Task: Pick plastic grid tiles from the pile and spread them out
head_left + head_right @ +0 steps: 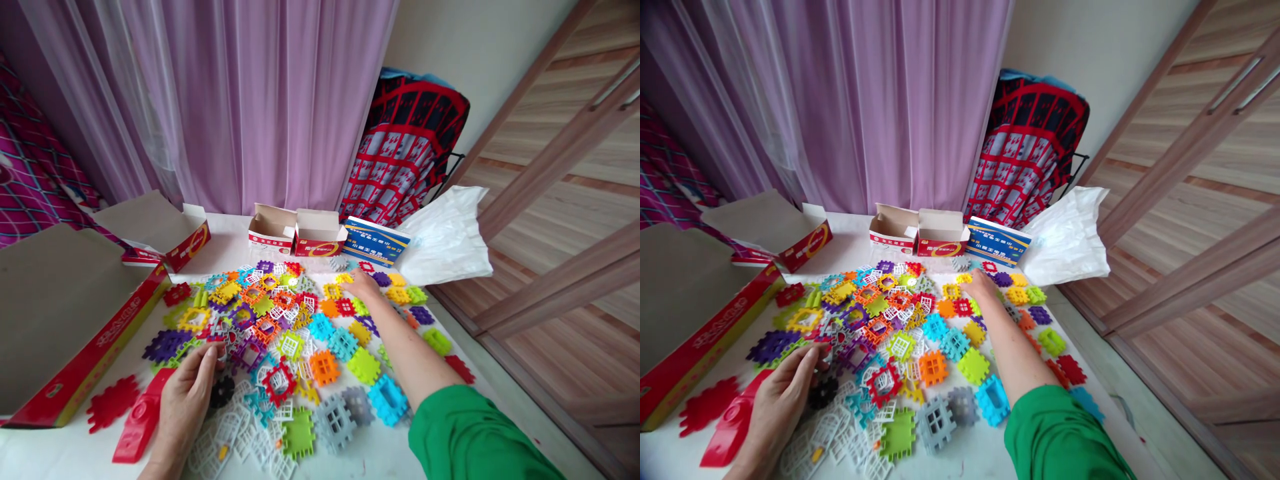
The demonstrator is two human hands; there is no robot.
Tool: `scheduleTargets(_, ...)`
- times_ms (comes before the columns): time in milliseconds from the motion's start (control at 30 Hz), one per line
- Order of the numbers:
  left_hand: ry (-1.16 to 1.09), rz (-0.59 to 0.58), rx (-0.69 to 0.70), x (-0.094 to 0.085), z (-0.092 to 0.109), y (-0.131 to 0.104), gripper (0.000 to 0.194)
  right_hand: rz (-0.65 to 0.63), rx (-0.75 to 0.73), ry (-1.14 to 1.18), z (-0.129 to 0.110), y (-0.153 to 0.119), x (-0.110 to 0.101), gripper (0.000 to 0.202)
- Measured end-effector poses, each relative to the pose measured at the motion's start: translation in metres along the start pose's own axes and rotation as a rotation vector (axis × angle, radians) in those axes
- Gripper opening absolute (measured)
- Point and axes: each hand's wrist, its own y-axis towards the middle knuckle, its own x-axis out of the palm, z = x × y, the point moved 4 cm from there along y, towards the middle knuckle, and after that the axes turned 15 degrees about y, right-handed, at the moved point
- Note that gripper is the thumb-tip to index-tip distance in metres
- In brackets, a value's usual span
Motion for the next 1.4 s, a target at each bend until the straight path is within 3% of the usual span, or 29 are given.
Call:
scheduleTargets(367,-0.032,0.009,-0.015,0.0,0.006,-0.002,0.066,-0.004,-0.004,-0.033,-0.006,-0.004,-0.006,0.057)
scheduleTargets(500,-0.025,-0.015,0.017,0.0,0.005,-0.002,0.062,0.026,-0.055,-0.056,-0.017,-0.012,-0.014,0.046)
scheduleTargets(600,-0.028,-0.026,0.036,0.001,0.005,-0.002,0.061,0.014,-0.177,-0.044,-0.046,-0.024,-0.011,0.034)
scheduleTargets(733,-0.049,0.012,0.032,0.0,0.01,-0.003,0.063,-0.089,-0.399,-0.003,-0.109,-0.05,0.015,0.027)
scheduleTargets(867,-0.059,0.015,0.009,0.0,0.014,-0.005,0.068,-0.181,-0.512,0.009,-0.165,-0.072,0.05,0.042)
scheduleTargets(967,-0.056,-0.003,-0.001,0.001,0.014,-0.005,0.071,-0.218,-0.529,0.0,-0.186,-0.08,0.067,0.049)
scheduleTargets(1233,-0.056,-0.005,0.036,0.001,0.01,-0.002,0.066,-0.22,-0.485,0.025,-0.192,-0.086,0.074,0.029)
scheduleTargets(1400,-0.063,-0.003,0.037,0.003,0.005,-0.002,0.064,-0.162,-0.415,0.142,-0.171,-0.075,0.057,0.035)
